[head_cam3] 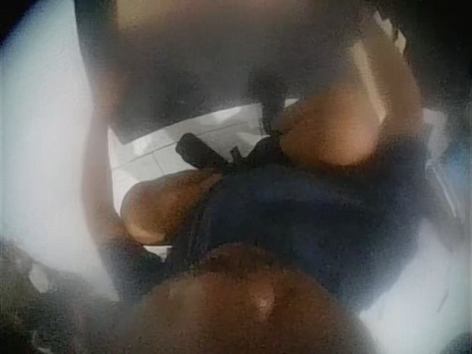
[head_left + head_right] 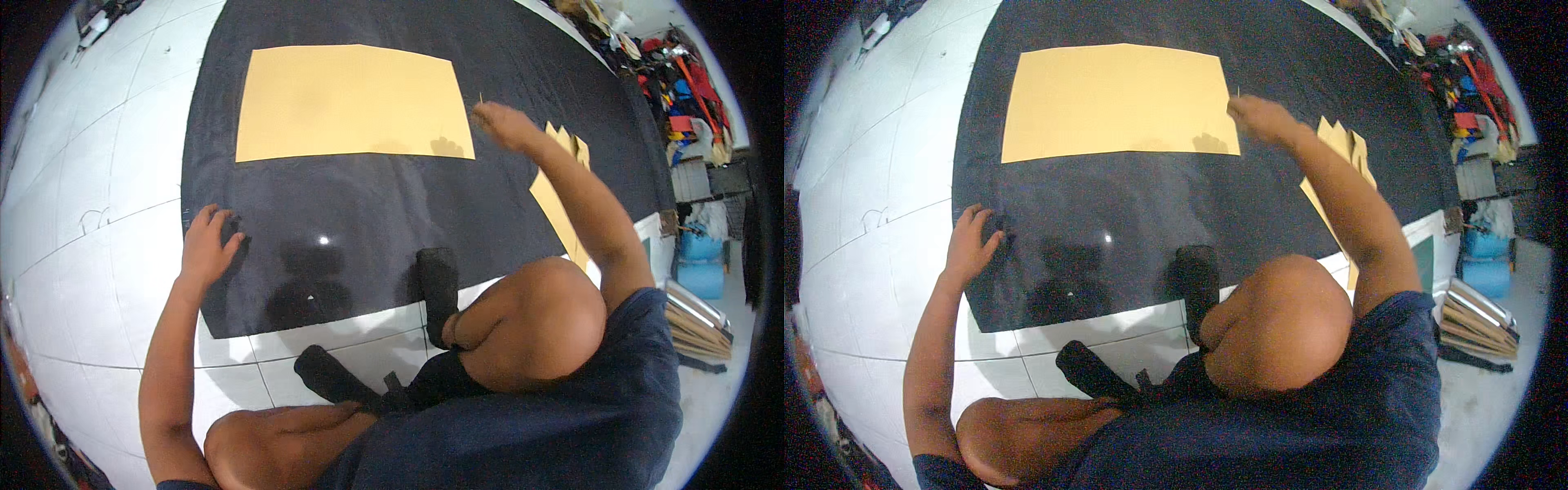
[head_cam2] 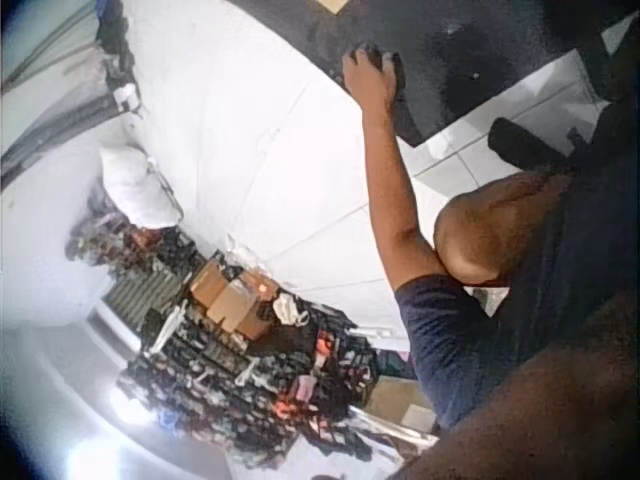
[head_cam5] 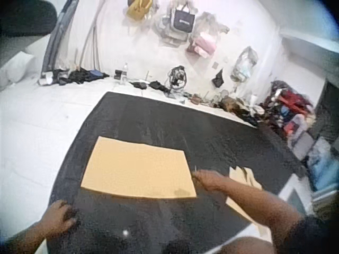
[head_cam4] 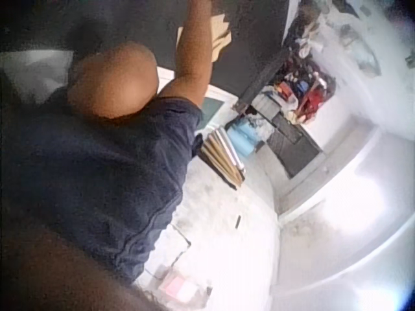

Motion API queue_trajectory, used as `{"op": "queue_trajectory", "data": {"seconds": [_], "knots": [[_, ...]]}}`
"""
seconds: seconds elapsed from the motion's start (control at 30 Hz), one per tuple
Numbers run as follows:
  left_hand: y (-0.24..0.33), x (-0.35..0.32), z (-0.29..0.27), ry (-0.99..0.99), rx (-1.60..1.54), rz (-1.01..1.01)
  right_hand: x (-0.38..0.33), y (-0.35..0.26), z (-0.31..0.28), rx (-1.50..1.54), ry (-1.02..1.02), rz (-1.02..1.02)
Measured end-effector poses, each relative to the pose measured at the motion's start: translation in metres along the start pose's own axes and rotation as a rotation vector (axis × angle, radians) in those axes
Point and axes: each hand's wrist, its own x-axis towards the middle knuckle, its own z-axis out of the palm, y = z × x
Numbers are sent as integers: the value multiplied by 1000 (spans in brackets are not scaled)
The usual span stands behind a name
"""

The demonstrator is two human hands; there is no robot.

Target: The person pins a rectangular piece of tan paper onto a large black fabric laid on the floor. They adjust the paper's position and secure it with multiple pins along the edges.

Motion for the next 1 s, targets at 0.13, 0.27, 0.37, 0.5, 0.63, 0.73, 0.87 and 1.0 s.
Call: {"op": "queue_trajectory", "data": {"seconds": [0.13,0.27,0.37,0.5,0.63,0.73,0.87,1.0], "knots": [[24,11,-36,-158,75,-25,9,-21,71,171,-1,13],[70,52,-27,-247,53,7,22,-52,131,286,121,-169],[80,77,20,-134,-22,-54,39,-101,142,331,171,-253],[116,120,96,146,-116,-187,67,-108,182,292,314,-288],[160,147,134,218,-55,-235,84,-93,189,266,289,-324],[173,163,151,221,-11,-205,97,-84,192,286,298,-374],[175,171,168,233,76,-247,111,-81,202,332,322,-404],[172,176,173,256,77,-250,126,-69,204,353,295,-432]]}}
